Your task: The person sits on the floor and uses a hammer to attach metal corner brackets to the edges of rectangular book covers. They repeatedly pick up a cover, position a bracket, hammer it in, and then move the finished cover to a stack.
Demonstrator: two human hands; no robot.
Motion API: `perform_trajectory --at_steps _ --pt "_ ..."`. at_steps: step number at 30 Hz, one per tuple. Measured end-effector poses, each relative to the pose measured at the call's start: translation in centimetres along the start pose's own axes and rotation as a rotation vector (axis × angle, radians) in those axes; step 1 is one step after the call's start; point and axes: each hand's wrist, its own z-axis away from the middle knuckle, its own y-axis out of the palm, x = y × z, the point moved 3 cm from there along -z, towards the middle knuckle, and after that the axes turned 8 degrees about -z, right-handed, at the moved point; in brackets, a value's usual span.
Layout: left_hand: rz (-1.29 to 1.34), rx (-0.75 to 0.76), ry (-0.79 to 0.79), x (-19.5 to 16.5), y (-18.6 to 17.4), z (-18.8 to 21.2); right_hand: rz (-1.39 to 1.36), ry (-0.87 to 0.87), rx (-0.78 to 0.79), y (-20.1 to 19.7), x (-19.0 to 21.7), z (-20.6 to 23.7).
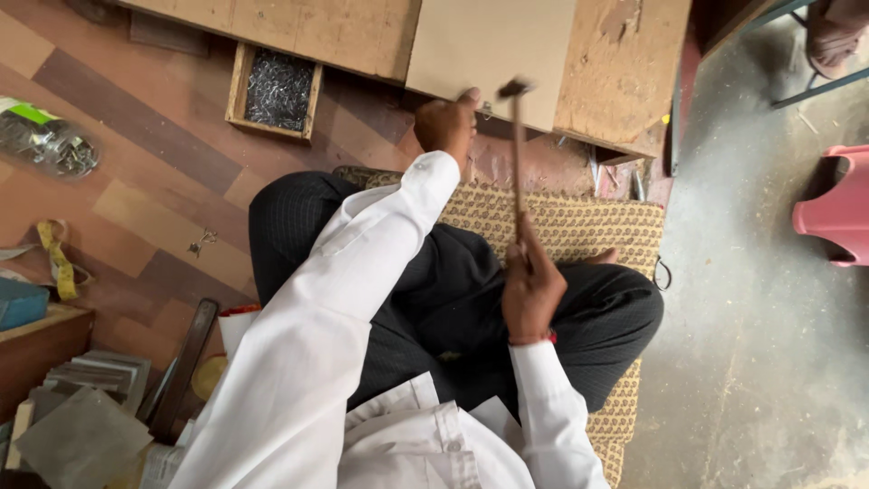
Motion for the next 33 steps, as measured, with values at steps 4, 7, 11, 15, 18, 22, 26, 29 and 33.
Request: perform_trajectory --at_steps 4,7,11,15,18,22,26,29,33 --pt "-0.194 0.009 0.119 0.3 0.2 -0.3 0.089 -0.162 -0.075 -0.2 0.3 0.3" --pt "-0.107 -0.031 0.056 0.5 0.4 -0.9 0.124 -0.107 -0.003 0.3 -0.5 -0.1" --pt "0.106 0.013 -0.065 0.7 0.6 -0.8 0.108 -0.128 -0.104 0.1 -0.9 0.5" --pt "0.045 0.004 -0.076 0.4 0.6 -0.6 0.117 0.043 0.092 0.8 -2.1 -0.3" --pt "0.039 0.007 -0.133 0.6 0.7 -0.8 -0.175 0.143 0.027 0.3 -2.5 -0.5" --pt "0.122 0.048 -0.074 1.0 0.8 -0.9 -0.337 0.299 -0.053 -0.5 -2.7 -0.6" --pt "0.192 0.152 -0.077 1.2 0.9 -0.2 -0.603 0.536 -0.098 -0.6 -3.7 -1.8" --pt "0.117 0.251 -0.044 0.8 1.0 0.6 -0.951 0.661 -0.113 -0.4 -5.4 -3.4" --pt "0.023 0.119 0.133 -1.2 0.8 1.4 -0.96 0.747 -0.185 0.1 -7.6 -3.6"
